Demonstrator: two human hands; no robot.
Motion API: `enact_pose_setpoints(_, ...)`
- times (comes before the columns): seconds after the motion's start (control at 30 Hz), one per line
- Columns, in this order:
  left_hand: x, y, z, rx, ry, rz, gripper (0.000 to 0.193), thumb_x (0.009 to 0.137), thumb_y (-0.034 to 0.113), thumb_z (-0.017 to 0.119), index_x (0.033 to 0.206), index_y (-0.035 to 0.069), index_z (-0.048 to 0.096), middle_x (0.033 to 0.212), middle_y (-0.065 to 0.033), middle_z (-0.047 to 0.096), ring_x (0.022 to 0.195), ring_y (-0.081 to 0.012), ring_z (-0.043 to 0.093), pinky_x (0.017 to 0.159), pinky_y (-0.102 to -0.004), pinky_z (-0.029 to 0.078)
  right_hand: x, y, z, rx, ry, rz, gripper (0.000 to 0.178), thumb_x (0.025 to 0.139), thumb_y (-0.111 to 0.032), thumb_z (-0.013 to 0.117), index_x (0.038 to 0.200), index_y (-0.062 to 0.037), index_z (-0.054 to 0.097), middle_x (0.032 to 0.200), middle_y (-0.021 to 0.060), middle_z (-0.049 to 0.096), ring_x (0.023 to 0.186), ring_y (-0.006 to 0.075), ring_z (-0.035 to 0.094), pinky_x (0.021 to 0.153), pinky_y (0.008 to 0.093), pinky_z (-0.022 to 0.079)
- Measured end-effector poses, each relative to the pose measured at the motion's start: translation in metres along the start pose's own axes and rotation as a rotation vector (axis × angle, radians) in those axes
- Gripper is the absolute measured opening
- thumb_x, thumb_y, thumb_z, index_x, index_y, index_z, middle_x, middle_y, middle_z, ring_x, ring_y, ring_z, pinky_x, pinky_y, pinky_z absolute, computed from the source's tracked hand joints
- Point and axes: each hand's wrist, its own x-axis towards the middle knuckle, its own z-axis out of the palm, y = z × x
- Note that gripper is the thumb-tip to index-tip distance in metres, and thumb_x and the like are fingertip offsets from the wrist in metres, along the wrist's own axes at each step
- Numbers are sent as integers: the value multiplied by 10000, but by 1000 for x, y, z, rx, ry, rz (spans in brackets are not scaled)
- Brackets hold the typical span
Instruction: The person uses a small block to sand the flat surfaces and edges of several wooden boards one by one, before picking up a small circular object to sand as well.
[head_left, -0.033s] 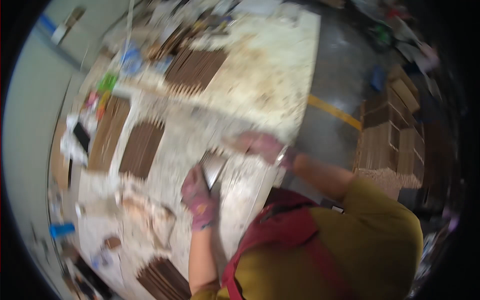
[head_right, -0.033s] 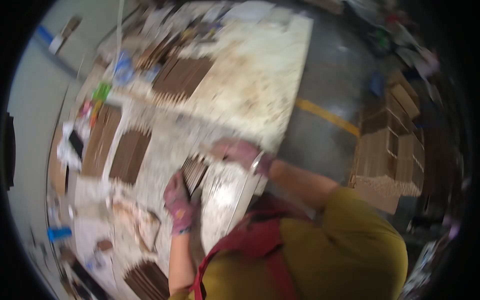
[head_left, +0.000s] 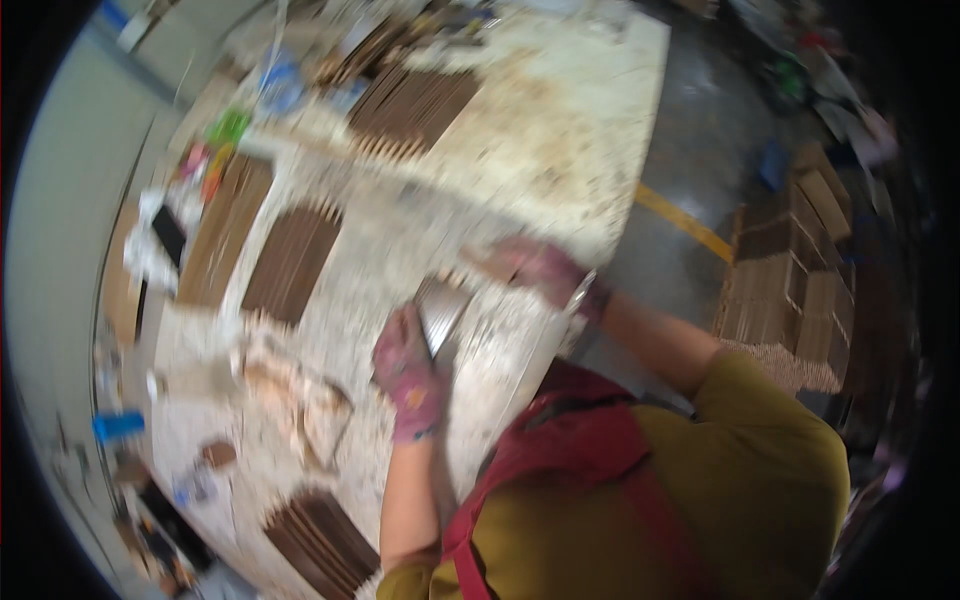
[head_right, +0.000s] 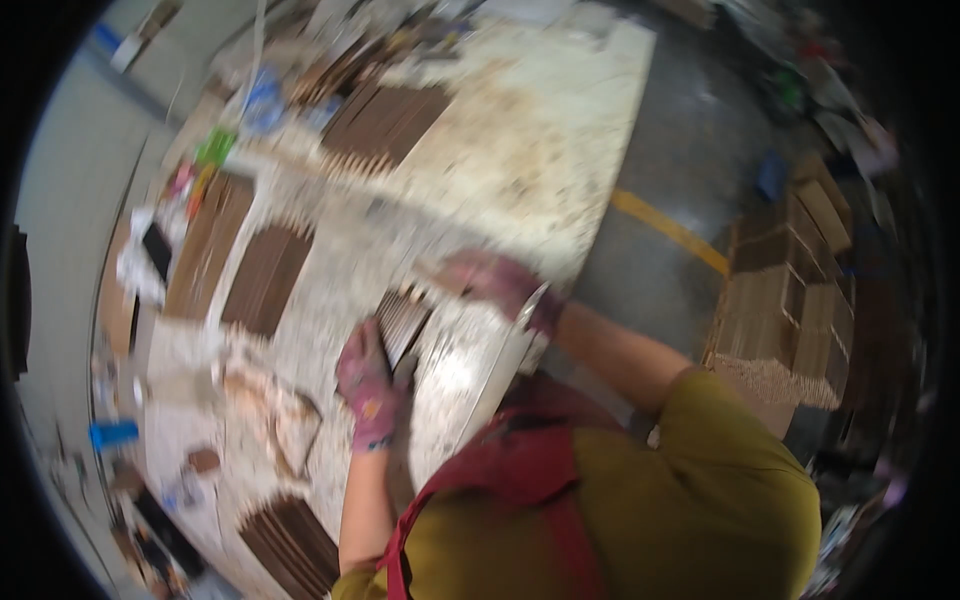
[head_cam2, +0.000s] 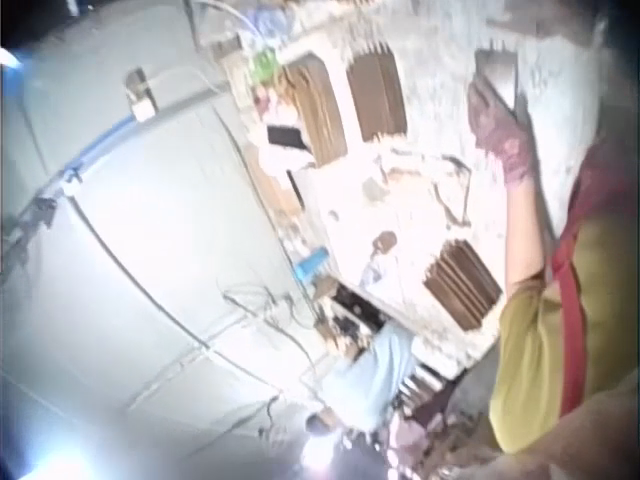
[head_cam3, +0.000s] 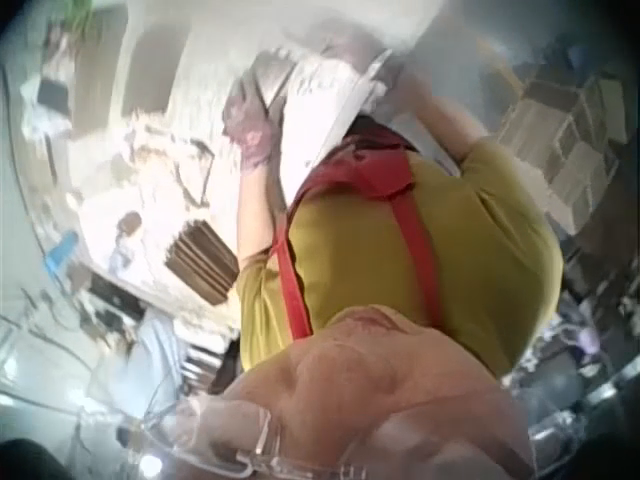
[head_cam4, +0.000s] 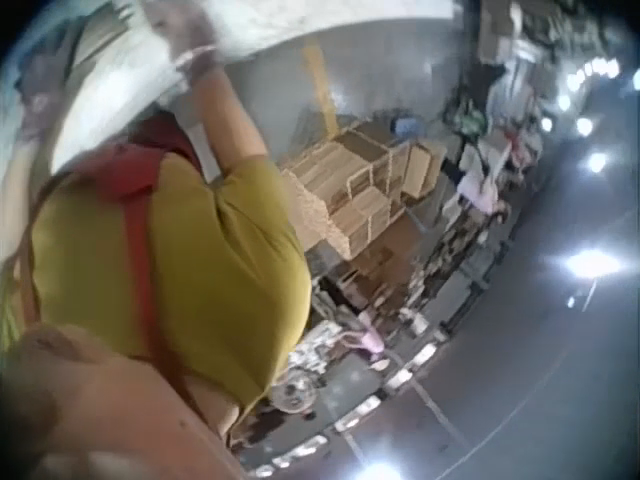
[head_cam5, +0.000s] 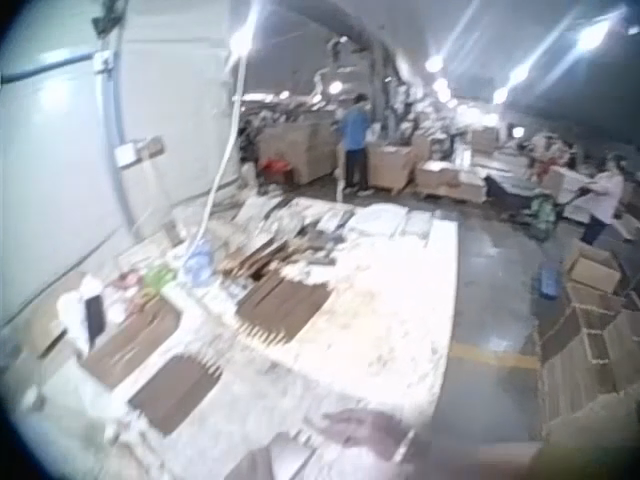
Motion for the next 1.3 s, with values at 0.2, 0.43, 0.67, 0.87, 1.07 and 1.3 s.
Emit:
enact_pose_setpoints(0.2,-16,0,5,141,171,-6,732,774,375,771,1389,70,519,1303,-143,579,1166,-336,578,945,-448,488,19,-13,20,-246,-38,67,405,948,-263,659,1250,5,625,1067,60,656,929,114,608,809,257,504)
enact_pose_setpoints(0.43,-12,2,12,156,164,-62,763,763,372,781,1418,98,501,1310,-122,574,1158,-321,583,922,-457,494,45,-15,44,-629,-73,-191,377,936,-315,682,1107,21,669,1018,123,711,918,181,651,842,315,520)
enact_pose_setpoints(0.67,-13,3,11,150,154,-65,773,755,346,773,1435,114,488,1333,-113,561,1180,-312,567,931,-459,487,25,-28,41,-767,-117,-80,412,907,-357,695,1101,6,682,1004,137,706,937,231,663,860,325,521)
enact_pose_setpoints(0.87,-19,10,7,168,237,5,773,757,321,767,1429,67,481,1373,-162,533,1264,-358,509,1050,-514,394,-19,-49,8,-871,-224,-107,359,889,-282,725,1129,-18,690,1053,132,680,974,220,650,858,328,520)
enact_pose_setpoints(1.07,-41,25,27,5,216,104,699,751,292,782,1342,13,532,1298,-178,556,1276,-362,486,1105,-507,358,15,-61,90,-933,-556,-550,327,900,-206,700,1181,-42,669,1100,125,646,1024,283,613,936,390,484)
enact_pose_setpoints(1.3,-61,18,79,-285,266,-122,456,836,237,712,1250,74,618,1187,-119,636,1125,-245,605,975,-396,472,31,-31,176,-1373,-1296,-825,280,810,-156,664,1089,-136,686,1078,144,627,995,331,641,825,437,529)
